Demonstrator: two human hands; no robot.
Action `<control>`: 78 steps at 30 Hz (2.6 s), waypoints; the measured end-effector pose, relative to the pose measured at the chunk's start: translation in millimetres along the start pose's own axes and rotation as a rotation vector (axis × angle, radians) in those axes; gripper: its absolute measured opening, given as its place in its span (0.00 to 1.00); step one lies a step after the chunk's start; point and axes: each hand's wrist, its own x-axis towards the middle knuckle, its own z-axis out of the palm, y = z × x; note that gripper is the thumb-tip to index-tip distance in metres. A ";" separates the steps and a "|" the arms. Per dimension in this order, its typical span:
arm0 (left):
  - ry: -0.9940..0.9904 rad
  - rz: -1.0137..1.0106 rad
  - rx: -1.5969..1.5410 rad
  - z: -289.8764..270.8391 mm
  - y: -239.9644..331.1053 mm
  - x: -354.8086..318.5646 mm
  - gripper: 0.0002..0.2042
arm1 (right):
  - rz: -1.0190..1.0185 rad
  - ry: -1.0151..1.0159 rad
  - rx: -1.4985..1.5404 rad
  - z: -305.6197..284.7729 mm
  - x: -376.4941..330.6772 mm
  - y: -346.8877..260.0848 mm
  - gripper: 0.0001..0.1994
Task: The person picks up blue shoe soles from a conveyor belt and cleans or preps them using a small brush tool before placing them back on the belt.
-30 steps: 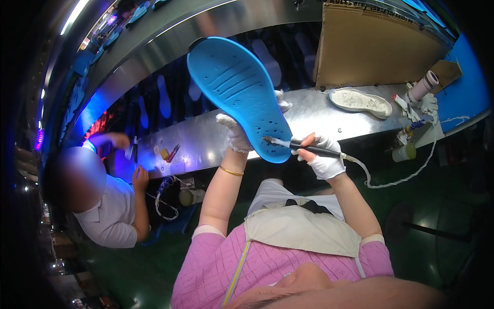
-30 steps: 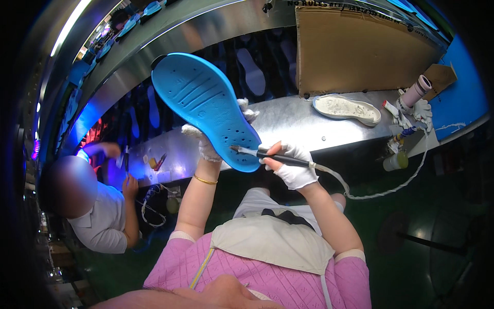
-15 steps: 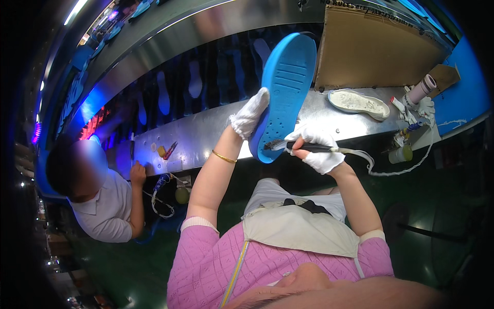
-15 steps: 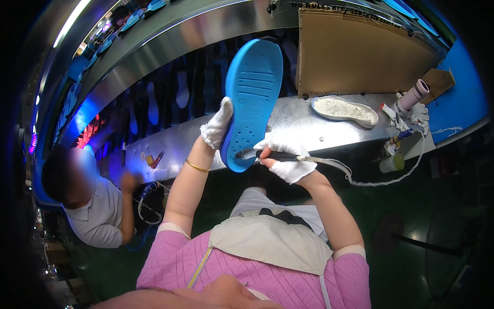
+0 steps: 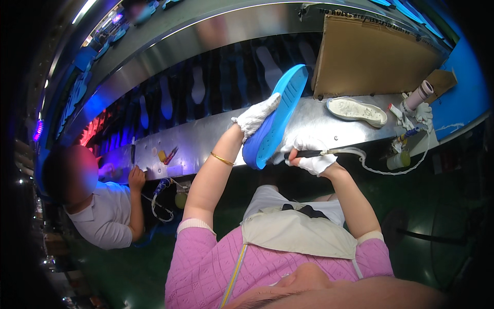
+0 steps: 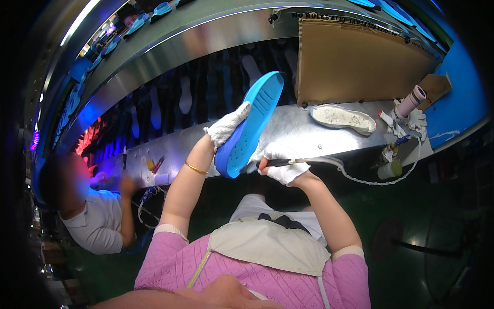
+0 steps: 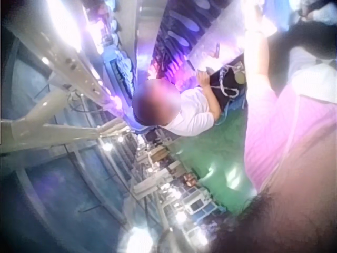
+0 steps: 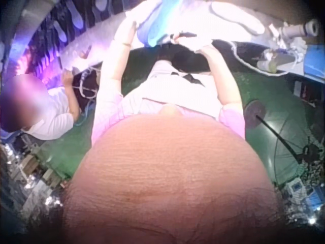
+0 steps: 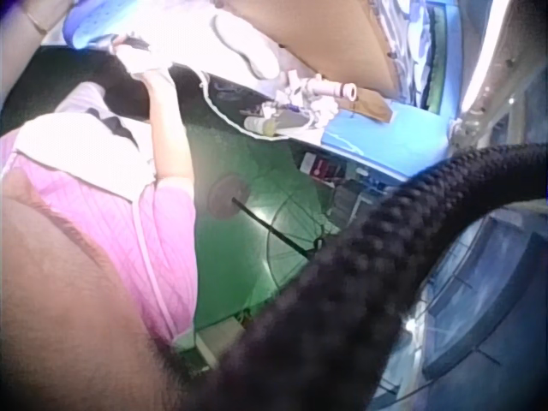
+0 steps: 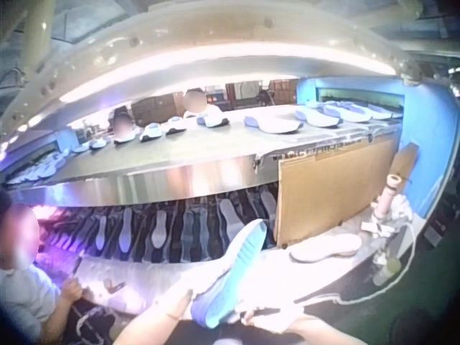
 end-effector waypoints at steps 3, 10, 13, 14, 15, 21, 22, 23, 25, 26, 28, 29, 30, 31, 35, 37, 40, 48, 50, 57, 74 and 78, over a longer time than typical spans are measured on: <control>-0.003 -0.004 0.023 1.3 0.7 -4.4 0.38 | 0.104 -0.022 0.256 -11.2 5.6 -0.1 0.05; 0.049 -0.024 -0.014 -3.0 0.6 -15.8 0.37 | 0.022 -0.040 -0.066 -29.5 8.0 -6.2 0.06; 0.029 0.237 -0.255 -10.3 -5.6 -21.8 0.32 | -0.012 0.040 0.098 -40.4 1.6 -1.1 0.06; 0.087 0.277 -0.276 -12.3 -6.3 -27.6 0.35 | 0.050 0.071 0.233 -44.1 0.6 -7.7 0.06; -0.019 0.401 -0.483 -11.5 -7.5 -33.1 0.36 | 0.061 0.137 0.330 -43.9 -0.4 -9.7 0.06; -0.136 0.059 -0.832 0.2 -24.5 -60.0 0.38 | -0.122 0.223 0.424 -25.7 -1.2 5.3 0.08; -0.245 0.080 -0.927 -5.7 -41.1 -54.9 0.36 | -0.039 0.262 0.383 -21.3 -2.0 10.7 0.09; -0.308 0.087 -1.025 -15.6 -65.2 -46.8 0.34 | -0.016 0.277 0.355 -14.4 0.5 13.1 0.09; -0.387 0.073 -1.121 -6.0 -86.9 -41.3 0.31 | -0.024 0.361 0.329 -8.9 2.8 20.6 0.10; -0.439 0.141 -1.205 6.9 -88.3 -46.6 0.30 | -0.068 0.389 0.365 -9.4 5.4 13.6 0.09; -0.435 0.190 -1.186 29.5 -85.2 -52.1 0.28 | -0.152 0.453 0.443 -13.0 15.1 16.8 0.09; -0.456 0.228 -1.177 40.5 -83.4 -54.3 0.29 | -0.214 0.514 0.341 -12.5 21.1 18.8 0.09; -0.477 0.265 -1.168 49.8 -83.6 -54.6 0.29 | -0.249 0.579 0.163 -13.4 26.2 19.1 0.08; -0.446 0.242 -1.028 53.1 -89.7 -50.8 0.29 | -0.256 0.562 0.150 -11.1 27.6 18.2 0.08; -0.138 0.172 -0.946 55.6 -109.6 -35.1 0.35 | -0.247 0.347 0.191 7.1 12.5 3.3 0.09; -0.156 0.182 -1.018 64.3 -91.3 -41.4 0.35 | -0.192 0.265 0.315 11.5 -0.2 -11.0 0.11; -0.131 0.229 -0.947 59.2 -90.6 -40.7 0.37 | -0.133 0.369 0.351 9.3 1.7 3.4 0.11; -0.155 0.290 -1.073 50.5 -85.0 -32.1 0.39 | -0.059 0.166 0.372 16.8 -12.4 -10.7 0.11; -0.095 0.303 -1.054 48.9 -80.6 -29.8 0.38 | -0.110 0.220 0.221 13.2 -7.3 -5.9 0.11; -0.075 0.357 -1.022 36.9 -74.1 -25.3 0.35 | -0.159 0.146 0.123 19.3 -19.0 -15.4 0.07; -0.240 0.375 -1.027 66.9 -70.8 -57.4 0.45 | 0.061 0.281 0.408 -18.2 -14.7 -4.6 0.05; -0.168 0.299 -0.866 58.0 -78.0 -44.5 0.44 | -0.103 0.330 0.341 4.7 -17.7 -0.8 0.04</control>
